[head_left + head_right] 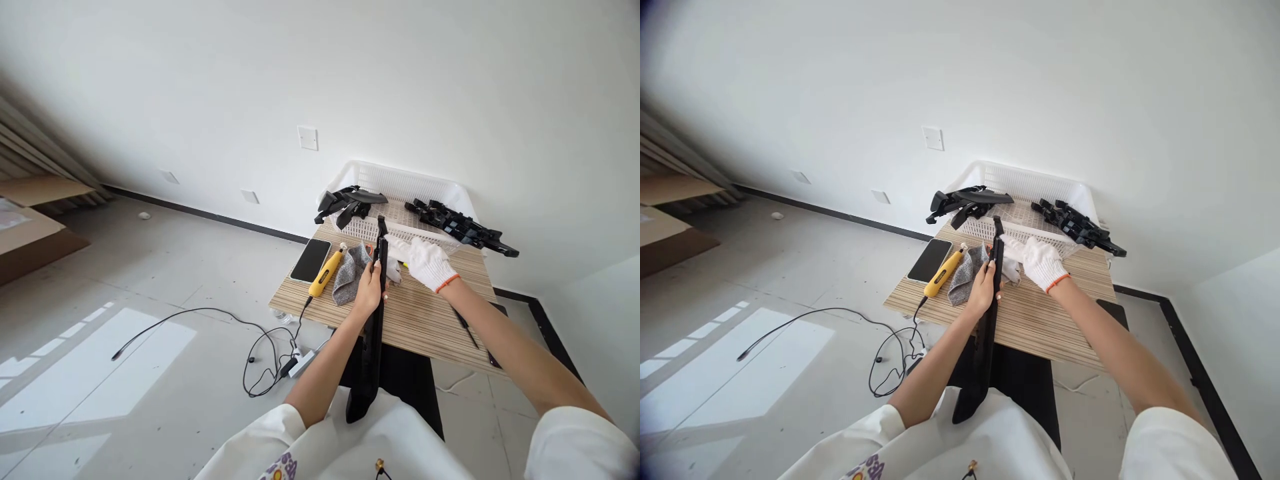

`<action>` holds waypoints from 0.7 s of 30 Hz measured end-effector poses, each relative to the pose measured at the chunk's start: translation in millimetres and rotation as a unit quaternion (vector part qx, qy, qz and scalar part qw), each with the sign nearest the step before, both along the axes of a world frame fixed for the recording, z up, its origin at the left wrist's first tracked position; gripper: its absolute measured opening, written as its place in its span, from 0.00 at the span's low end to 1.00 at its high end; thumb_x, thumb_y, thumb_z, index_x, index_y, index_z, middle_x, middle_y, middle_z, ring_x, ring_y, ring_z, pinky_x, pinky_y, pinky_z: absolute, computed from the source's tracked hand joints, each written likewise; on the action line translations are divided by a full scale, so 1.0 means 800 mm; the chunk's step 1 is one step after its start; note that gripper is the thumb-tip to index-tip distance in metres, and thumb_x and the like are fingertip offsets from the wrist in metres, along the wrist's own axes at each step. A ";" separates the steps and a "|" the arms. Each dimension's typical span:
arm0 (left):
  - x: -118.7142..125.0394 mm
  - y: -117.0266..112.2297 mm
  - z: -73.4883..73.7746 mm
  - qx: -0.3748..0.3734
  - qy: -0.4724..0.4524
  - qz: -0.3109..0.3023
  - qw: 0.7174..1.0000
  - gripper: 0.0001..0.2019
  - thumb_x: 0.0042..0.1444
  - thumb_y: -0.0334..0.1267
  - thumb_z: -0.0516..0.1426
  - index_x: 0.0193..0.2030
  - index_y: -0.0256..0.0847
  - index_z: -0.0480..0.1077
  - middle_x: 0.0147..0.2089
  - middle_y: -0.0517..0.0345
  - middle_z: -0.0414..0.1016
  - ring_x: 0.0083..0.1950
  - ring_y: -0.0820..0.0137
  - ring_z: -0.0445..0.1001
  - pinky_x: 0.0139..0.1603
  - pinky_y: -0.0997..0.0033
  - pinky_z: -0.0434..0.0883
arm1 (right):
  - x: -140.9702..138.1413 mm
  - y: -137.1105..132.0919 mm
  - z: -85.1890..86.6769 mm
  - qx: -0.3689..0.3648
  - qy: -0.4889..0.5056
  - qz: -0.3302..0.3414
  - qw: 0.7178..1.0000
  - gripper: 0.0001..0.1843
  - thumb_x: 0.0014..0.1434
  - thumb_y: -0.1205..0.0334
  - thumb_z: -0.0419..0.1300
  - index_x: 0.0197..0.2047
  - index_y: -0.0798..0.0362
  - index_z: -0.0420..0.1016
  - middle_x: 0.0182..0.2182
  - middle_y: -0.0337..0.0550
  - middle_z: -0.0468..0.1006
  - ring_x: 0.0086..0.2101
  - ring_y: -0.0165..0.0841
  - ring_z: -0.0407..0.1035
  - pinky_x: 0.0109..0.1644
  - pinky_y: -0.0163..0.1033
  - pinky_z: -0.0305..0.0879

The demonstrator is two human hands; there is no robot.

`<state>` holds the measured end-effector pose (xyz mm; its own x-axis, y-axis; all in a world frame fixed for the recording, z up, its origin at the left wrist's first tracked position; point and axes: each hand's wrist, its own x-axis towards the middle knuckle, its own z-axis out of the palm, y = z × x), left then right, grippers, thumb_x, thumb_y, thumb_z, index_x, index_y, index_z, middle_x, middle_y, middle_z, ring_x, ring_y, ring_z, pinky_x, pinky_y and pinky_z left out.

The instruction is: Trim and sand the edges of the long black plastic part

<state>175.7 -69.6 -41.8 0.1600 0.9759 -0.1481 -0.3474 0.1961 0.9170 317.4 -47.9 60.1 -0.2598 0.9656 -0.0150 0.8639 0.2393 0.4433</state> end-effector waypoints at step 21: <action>-0.001 -0.003 0.005 -0.012 0.014 -0.004 1.000 0.26 0.64 0.62 0.50 0.54 0.41 0.63 0.25 0.67 0.64 0.16 0.78 0.61 0.15 0.77 0.64 | -0.042 0.009 -0.006 0.025 0.016 0.060 0.998 0.34 0.73 0.55 0.38 0.76 0.41 0.27 0.41 0.53 0.72 0.36 0.41 0.70 0.33 0.40 0.61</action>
